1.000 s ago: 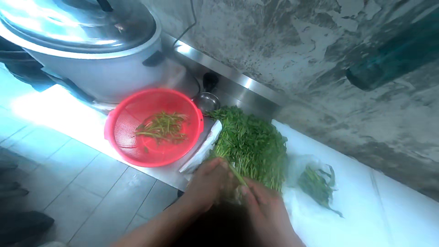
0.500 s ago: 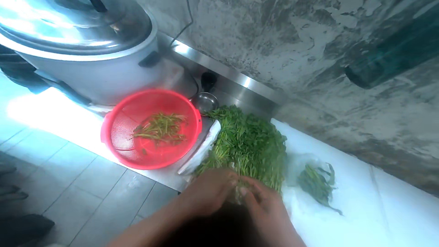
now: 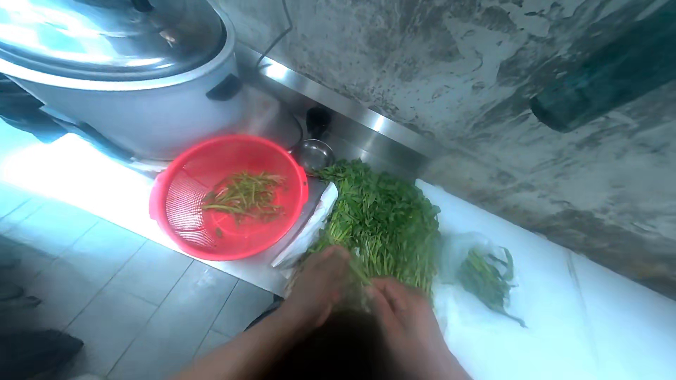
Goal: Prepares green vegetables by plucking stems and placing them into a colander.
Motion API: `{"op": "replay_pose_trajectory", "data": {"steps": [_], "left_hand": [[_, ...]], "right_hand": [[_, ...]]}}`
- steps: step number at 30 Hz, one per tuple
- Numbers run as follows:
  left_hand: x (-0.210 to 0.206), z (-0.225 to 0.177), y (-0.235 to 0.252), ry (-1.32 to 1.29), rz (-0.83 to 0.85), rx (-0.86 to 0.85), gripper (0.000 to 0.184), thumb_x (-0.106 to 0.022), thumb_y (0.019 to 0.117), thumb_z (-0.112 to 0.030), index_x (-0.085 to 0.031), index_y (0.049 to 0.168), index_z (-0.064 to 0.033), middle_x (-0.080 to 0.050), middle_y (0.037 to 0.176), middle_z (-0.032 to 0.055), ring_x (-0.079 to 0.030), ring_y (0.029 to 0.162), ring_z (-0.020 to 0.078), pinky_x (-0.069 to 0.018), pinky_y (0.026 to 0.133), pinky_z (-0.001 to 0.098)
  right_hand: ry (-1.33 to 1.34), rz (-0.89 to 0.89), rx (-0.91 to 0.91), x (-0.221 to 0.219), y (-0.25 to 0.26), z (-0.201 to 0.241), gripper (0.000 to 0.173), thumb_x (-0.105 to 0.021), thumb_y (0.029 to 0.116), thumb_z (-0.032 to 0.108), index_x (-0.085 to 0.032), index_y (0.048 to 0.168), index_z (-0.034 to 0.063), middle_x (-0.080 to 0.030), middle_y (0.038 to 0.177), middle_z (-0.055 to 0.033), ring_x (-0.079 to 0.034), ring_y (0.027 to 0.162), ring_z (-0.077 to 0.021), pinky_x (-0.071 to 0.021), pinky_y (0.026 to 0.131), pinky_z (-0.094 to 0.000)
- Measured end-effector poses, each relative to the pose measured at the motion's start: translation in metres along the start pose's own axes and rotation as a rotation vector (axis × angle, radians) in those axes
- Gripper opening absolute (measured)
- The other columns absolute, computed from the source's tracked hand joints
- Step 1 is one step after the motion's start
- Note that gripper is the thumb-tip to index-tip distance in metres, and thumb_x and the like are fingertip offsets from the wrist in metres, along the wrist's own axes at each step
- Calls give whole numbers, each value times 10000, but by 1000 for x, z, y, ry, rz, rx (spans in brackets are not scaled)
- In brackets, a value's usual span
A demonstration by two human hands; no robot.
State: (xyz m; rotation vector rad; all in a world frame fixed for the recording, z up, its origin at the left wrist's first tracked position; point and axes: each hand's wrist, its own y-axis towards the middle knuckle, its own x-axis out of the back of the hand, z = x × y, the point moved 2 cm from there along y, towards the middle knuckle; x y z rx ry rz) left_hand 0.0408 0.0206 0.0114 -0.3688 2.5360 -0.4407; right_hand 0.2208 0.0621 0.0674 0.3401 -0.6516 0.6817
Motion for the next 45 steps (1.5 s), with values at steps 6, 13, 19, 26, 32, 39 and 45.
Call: {"op": "replay_pose_trajectory", "data": {"steps": [6,13,19,26,32,39,45], "left_hand": [[35,-22,15,119,-41,-422,290,-410,1089,-283,-623,1035,-93,-663,916,10,-638,782,95,-564,731,277],[8,-19,-10,1055,298,-583,422,-347,1116,-331,-643,1223,-49,-695,1021,130,-696,907,232,-587,810,456],[21,-27,-4,1252,428,-573,407,-359,1113,-313,-660,1253,-77,-701,1157,117,-680,1091,253,-551,959,475],[9,-16,-8,1064,374,-390,384,-372,1086,-263,-660,1175,-25,-692,937,118,-690,866,237,-577,791,448],[-15,-21,-21,-425,377,280,165,-452,1065,-233,-580,1047,-130,-530,669,-42,-554,529,68,-528,512,226],[10,-33,-28,922,466,-479,371,-437,1092,-347,-647,1227,-74,-689,989,85,-669,883,173,-573,818,399],[-8,-16,-27,64,117,92,208,-455,1057,-181,-610,1112,-53,-541,682,-9,-530,518,86,-508,492,244]], "right_hand": [[112,-11,-80,3,-3,1,213,-589,1039,247,-727,1060,87,-643,707,48,-552,552,-16,-491,501,-208],[494,106,-309,-1,6,-9,245,-607,1022,168,-684,1209,30,-670,756,-10,-601,578,-100,-520,503,-252],[405,196,-472,14,-1,-22,218,-550,1044,195,-723,1050,63,-648,685,-11,-601,518,-115,-527,458,-279],[226,131,-328,5,-4,-15,226,-557,1049,261,-721,1063,108,-620,694,39,-557,534,-69,-494,484,-258],[18,-170,281,7,2,1,296,-501,1083,284,-686,1019,61,-668,759,-2,-627,657,-27,-552,609,-204],[223,-79,-6,5,-3,-8,205,-561,1052,210,-718,1052,77,-652,722,34,-582,567,-34,-519,508,-218],[-153,-128,233,0,4,3,290,-518,1064,277,-719,1053,67,-700,776,0,-646,654,-57,-564,606,-255]]}}
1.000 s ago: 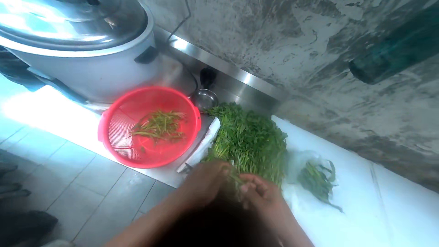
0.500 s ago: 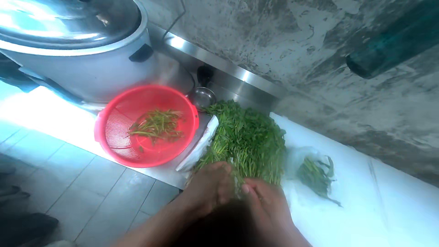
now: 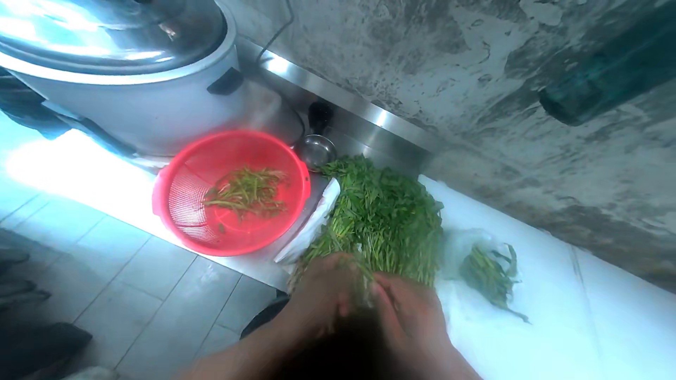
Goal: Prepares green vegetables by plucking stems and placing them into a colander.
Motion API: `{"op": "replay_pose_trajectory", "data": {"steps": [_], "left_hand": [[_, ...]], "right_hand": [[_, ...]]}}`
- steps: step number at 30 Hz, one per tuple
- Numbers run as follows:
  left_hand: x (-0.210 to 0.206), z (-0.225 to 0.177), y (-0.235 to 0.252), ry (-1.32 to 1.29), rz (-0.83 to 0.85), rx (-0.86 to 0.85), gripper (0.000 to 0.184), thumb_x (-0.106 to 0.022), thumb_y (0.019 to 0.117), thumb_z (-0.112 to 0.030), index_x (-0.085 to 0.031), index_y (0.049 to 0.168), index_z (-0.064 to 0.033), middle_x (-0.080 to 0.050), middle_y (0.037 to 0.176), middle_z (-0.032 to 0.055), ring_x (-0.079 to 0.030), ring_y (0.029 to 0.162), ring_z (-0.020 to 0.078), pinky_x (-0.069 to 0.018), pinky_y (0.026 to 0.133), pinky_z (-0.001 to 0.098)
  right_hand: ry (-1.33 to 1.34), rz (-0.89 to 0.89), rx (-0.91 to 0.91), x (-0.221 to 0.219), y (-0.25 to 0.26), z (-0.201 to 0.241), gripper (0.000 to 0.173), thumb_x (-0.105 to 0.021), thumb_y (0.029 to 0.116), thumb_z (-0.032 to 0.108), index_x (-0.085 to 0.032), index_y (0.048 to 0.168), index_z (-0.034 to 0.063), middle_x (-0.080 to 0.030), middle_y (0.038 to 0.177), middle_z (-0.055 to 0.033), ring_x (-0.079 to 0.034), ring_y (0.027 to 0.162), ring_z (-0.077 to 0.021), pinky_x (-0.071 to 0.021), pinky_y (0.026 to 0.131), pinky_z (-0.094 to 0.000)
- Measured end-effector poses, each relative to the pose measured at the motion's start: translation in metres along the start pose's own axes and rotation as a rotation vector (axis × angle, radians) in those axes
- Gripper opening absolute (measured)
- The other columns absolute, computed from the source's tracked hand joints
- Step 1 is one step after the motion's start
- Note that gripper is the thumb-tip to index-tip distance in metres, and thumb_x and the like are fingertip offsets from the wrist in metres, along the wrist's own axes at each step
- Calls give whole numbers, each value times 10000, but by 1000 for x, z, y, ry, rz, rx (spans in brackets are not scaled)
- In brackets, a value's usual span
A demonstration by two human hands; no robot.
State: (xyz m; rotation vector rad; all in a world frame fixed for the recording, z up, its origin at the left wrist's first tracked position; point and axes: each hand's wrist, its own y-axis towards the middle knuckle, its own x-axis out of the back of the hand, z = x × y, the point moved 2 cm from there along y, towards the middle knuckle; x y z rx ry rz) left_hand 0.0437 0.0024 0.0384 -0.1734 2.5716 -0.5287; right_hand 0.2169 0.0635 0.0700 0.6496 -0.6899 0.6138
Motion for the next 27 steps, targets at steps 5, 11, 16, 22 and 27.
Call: {"op": "replay_pose_trajectory", "data": {"steps": [5,11,16,22,27], "left_hand": [[-13,-7,-6,-428,-170,179,143,-422,1075,-119,-545,1058,-48,-496,660,3,-500,488,81,-479,446,221],[-8,-2,-8,-312,-154,96,148,-448,1064,-133,-566,1062,-45,-508,666,0,-499,489,85,-483,453,230],[20,2,-4,753,46,-389,344,-441,1076,-298,-665,1180,-58,-648,820,41,-614,688,134,-548,657,346],[20,5,-8,556,214,-359,311,-450,1080,-278,-659,1122,-52,-588,732,18,-561,625,88,-506,602,275],[21,-13,-3,-621,81,48,319,-362,1056,-222,-610,867,-155,-515,616,-67,-499,486,14,-458,460,165]], "right_hand": [[-145,-63,98,-4,7,5,290,-515,1049,257,-727,1001,64,-709,762,-9,-663,647,-89,-568,603,-277],[-54,-74,81,-6,4,4,286,-513,1059,263,-715,992,74,-701,758,3,-653,653,-64,-559,606,-253],[389,204,-429,2,6,-4,193,-571,1032,216,-715,1068,92,-635,718,45,-563,568,-38,-493,511,-225],[464,322,-316,2,4,-11,252,-539,1069,251,-724,1031,84,-621,729,24,-556,601,-47,-479,546,-222],[103,-16,487,6,6,24,236,-518,1043,260,-698,997,114,-626,718,-35,-613,674,-180,-539,725,-352]]}}
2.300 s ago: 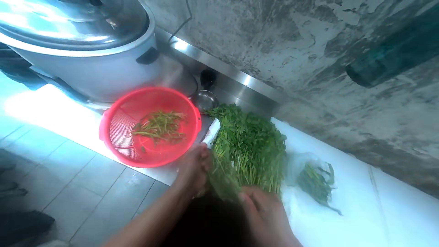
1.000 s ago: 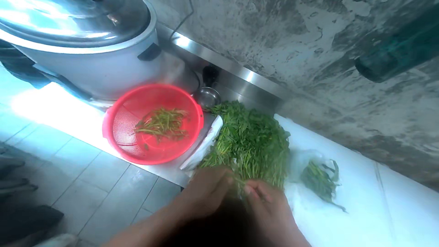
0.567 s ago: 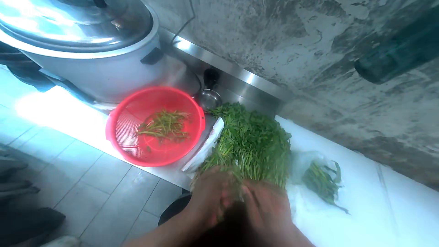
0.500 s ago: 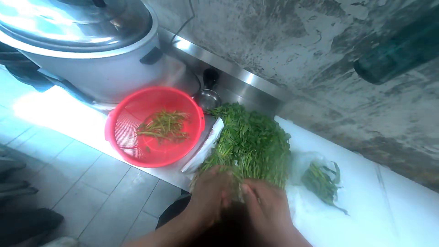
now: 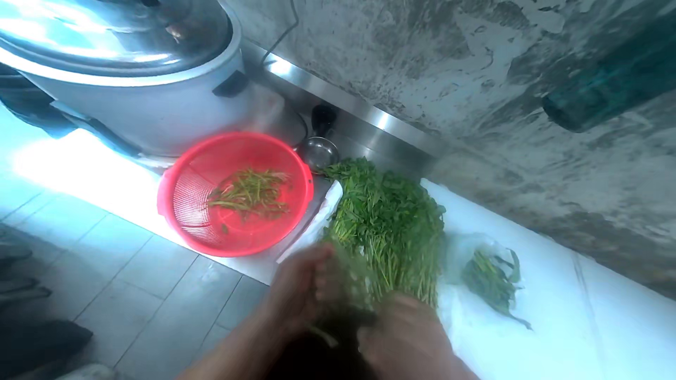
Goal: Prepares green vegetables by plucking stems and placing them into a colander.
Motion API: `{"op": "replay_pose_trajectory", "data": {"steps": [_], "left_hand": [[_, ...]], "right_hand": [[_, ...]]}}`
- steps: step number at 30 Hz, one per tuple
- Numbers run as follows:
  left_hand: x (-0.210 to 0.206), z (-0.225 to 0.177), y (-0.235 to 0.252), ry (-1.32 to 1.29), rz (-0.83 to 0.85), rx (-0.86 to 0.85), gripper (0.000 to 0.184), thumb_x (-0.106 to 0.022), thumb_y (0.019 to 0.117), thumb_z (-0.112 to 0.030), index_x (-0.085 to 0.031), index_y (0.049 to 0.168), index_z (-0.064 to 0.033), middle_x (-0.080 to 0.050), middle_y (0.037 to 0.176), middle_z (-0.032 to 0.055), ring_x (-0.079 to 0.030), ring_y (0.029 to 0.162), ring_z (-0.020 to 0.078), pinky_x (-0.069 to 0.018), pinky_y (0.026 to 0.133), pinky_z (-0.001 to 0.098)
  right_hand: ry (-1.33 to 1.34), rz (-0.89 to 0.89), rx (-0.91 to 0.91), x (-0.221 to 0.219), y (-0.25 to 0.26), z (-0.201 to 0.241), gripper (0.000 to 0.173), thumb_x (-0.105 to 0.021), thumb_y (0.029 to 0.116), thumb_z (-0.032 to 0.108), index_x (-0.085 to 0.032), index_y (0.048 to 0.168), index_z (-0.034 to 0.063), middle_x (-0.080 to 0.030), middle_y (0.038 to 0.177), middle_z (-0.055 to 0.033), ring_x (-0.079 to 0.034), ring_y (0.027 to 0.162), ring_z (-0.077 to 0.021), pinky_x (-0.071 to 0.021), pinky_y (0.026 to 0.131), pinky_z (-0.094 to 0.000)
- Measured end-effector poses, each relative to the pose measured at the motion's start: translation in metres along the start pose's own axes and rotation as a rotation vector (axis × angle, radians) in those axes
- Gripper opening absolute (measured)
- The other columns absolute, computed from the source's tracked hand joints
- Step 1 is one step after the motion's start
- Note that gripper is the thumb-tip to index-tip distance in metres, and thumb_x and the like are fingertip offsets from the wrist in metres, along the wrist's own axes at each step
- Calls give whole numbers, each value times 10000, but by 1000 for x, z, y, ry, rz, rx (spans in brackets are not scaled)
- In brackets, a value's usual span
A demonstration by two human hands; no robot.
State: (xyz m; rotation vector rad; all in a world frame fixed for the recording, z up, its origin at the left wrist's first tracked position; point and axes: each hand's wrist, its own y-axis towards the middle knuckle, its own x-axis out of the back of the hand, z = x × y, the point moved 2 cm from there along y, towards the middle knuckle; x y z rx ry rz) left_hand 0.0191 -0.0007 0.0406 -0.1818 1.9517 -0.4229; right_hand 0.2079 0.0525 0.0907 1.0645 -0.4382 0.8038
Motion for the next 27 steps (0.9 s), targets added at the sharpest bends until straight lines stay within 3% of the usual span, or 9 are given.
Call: {"op": "replay_pose_trajectory", "data": {"steps": [3,6,11,15,17,20,21,24,27], "left_hand": [[19,-12,5,319,2,-275,197,-482,1049,-231,-624,1007,-100,-580,731,-4,-591,610,89,-562,599,259],[25,-2,-2,816,114,-433,290,-480,1083,-276,-652,1158,-55,-709,977,25,-695,862,139,-609,804,349],[29,2,-3,1028,45,-533,275,-489,1077,-243,-640,1214,-58,-683,846,-4,-642,689,92,-564,626,254],[40,5,5,1227,13,-325,313,-500,1063,-320,-674,1217,-109,-655,827,2,-620,682,99,-555,643,298],[42,10,10,1403,49,-171,371,-481,1062,-362,-669,1243,-98,-682,899,54,-654,771,152,-574,747,385],[39,24,13,1438,66,-137,410,-465,1072,-348,-640,1289,-48,-708,992,94,-688,861,182,-584,839,425],[39,25,10,1367,54,-234,396,-458,1081,-320,-632,1285,-29,-718,1027,78,-699,864,152,-602,821,388],[38,18,11,1064,67,-616,357,-442,1090,-280,-622,1260,-23,-598,1396,111,-618,1229,193,-549,1020,395],[33,20,23,806,107,-641,356,-471,1074,-370,-668,1203,-103,-446,1574,98,-450,1430,261,-465,1118,419]], "right_hand": [[82,-5,-359,4,3,-9,309,-497,1083,300,-709,1094,75,-712,867,-18,-669,777,-65,-577,738,-241],[514,33,-869,1,0,-26,320,-537,1054,165,-654,1317,27,-661,829,9,-569,654,-48,-507,589,-221],[1101,-322,-1240,-5,-4,-36,275,-451,1046,108,-672,1165,-4,-598,744,-23,-597,646,-122,-581,695,-341],[1205,-503,-1004,5,25,-41,240,-492,1054,209,-683,1113,76,-662,870,-73,-669,810,-205,-580,857,-473],[1298,-461,-769,7,60,-37,322,-605,1018,336,-626,1302,186,-671,1260,-54,-643,1171,-223,-537,999,-460],[970,-219,-692,4,84,-46,750,-596,1011,353,-200,1638,238,-238,1697,28,-320,1509,-148,-402,1153,-369],[786,-149,-757,1,79,-50,793,-613,1012,326,-159,1655,222,-218,1705,11,-304,1524,-164,-390,1184,-395],[518,38,-919,-24,45,-54,613,-650,985,195,-409,1543,110,-561,1432,-72,-619,1211,-154,-569,985,-366],[540,306,-901,-45,29,-38,520,-610,1010,162,-453,1473,-17,-617,1334,-149,-661,1132,-162,-566,982,-341]]}}
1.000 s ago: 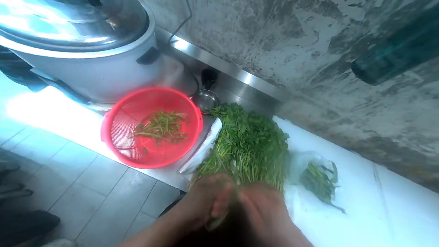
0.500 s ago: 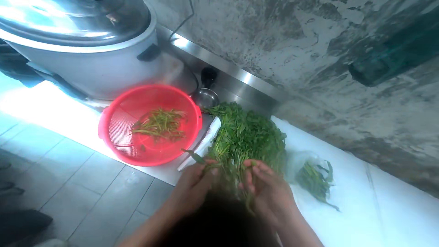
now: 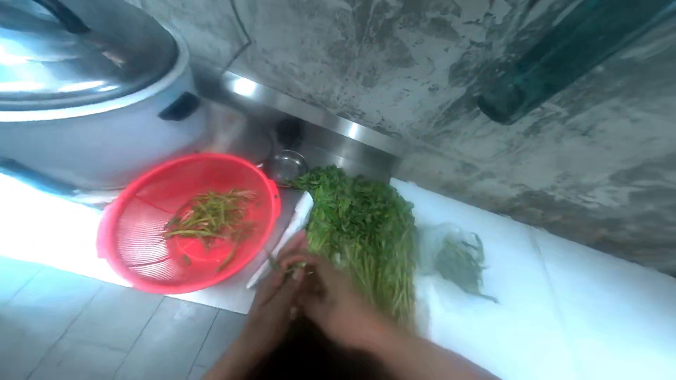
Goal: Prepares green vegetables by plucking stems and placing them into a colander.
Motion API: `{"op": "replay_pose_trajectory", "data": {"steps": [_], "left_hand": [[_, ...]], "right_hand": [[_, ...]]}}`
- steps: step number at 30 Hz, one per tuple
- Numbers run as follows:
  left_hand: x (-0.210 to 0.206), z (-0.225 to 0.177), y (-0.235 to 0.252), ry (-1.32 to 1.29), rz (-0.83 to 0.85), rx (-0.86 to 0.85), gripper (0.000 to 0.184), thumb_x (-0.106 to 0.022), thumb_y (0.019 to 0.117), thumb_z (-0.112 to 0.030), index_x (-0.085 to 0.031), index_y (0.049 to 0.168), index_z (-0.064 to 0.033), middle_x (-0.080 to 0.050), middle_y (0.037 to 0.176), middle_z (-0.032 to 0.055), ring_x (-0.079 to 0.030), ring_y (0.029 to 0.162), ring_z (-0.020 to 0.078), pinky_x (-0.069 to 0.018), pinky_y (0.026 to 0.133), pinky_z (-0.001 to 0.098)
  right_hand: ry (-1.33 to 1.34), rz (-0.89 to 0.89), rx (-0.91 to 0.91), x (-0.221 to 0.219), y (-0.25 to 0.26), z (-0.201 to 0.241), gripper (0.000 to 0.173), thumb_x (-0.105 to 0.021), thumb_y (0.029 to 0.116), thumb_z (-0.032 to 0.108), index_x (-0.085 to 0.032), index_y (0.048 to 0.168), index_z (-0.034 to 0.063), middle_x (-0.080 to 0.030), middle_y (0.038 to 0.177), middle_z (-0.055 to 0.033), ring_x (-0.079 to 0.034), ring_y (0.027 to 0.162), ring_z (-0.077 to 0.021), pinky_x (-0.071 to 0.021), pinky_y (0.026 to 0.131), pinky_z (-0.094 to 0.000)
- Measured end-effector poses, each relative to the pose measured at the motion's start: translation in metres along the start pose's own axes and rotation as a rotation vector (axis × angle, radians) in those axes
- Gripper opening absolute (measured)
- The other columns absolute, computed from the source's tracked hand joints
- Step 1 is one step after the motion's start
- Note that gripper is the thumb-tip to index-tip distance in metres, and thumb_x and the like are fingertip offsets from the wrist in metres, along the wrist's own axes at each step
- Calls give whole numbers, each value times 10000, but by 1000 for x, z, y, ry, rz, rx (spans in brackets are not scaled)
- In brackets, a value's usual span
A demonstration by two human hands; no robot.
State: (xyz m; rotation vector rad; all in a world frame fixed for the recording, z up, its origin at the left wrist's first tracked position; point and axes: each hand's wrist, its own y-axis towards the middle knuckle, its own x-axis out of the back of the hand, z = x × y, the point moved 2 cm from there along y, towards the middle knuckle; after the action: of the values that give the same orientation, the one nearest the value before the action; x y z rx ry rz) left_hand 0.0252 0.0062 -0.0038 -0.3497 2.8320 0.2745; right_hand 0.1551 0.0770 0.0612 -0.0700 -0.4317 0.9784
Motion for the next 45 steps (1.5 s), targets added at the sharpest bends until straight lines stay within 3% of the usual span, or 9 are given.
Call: {"op": "replay_pose_trajectory", "data": {"steps": [5,10,18,21,23,28,30,37,45], "left_hand": [[-25,4,24,99,114,38,434,-456,1072,-399,-635,1325,-96,-371,1626,76,-359,1491,251,-392,1183,444],[-30,3,33,266,343,181,627,-580,1024,-415,-432,1532,-79,-537,1507,43,-537,1354,155,-468,1137,390],[-18,50,45,853,534,542,488,-497,1060,-353,-538,1458,-75,-655,1334,122,-643,1218,249,-490,1081,477],[-33,71,54,848,619,597,491,-495,1062,-348,-520,1479,-91,-650,1343,128,-648,1211,263,-497,1073,492],[-43,78,61,852,636,626,493,-502,1058,-342,-515,1485,-96,-653,1336,124,-652,1202,266,-504,1063,496],[-51,89,58,818,668,691,498,-492,1063,-363,-506,1490,-106,-645,1353,122,-640,1228,258,-497,1075,492],[-48,93,53,801,683,684,499,-490,1062,-390,-522,1473,-107,-649,1345,119,-645,1220,247,-500,1073,488],[-15,56,36,667,331,464,416,-505,1060,-360,-630,1345,-84,-715,1161,91,-703,1016,181,-572,938,423],[-6,2,29,485,108,25,335,-521,1062,-323,-695,1202,-74,-736,1006,11,-696,862,84,-604,781,308]], "right_hand": [[-173,-239,89,8,0,-14,284,-496,1056,205,-648,1162,-10,-694,1051,-123,-683,982,-176,-574,899,-382],[-154,-452,-22,61,-34,-37,340,-482,1075,277,-639,1234,21,-705,1041,-72,-690,951,-138,-597,872,-376],[-649,-1122,-30,196,-132,-92,396,-439,1061,271,-596,1227,-52,-661,1018,-158,-658,864,-182,-572,779,-381],[-763,-966,-439,204,-141,-143,418,-558,1028,194,-563,1360,-59,-580,1332,-312,-585,1221,-468,-469,1023,-639],[-790,-849,-496,179,-131,-155,527,-620,986,247,-545,1449,5,-490,1501,-268,-447,1401,-473,-352,1146,-655],[-569,-298,-713,71,-82,-139,532,-568,959,591,-733,1194,144,-698,1227,-99,-665,1149,-288,-531,989,-553],[-544,-134,-803,54,-67,-154,470,-563,963,503,-721,1184,120,-690,1231,-136,-653,1167,-331,-518,977,-595],[-31,-451,-107,58,-85,-104,219,-517,1054,192,-666,1114,42,-661,789,-15,-628,647,-102,-559,590,-284],[295,-352,160,60,-91,-31,213,-575,1052,305,-678,1118,132,-611,721,58,-547,598,-10,-482,545,-186]]}}
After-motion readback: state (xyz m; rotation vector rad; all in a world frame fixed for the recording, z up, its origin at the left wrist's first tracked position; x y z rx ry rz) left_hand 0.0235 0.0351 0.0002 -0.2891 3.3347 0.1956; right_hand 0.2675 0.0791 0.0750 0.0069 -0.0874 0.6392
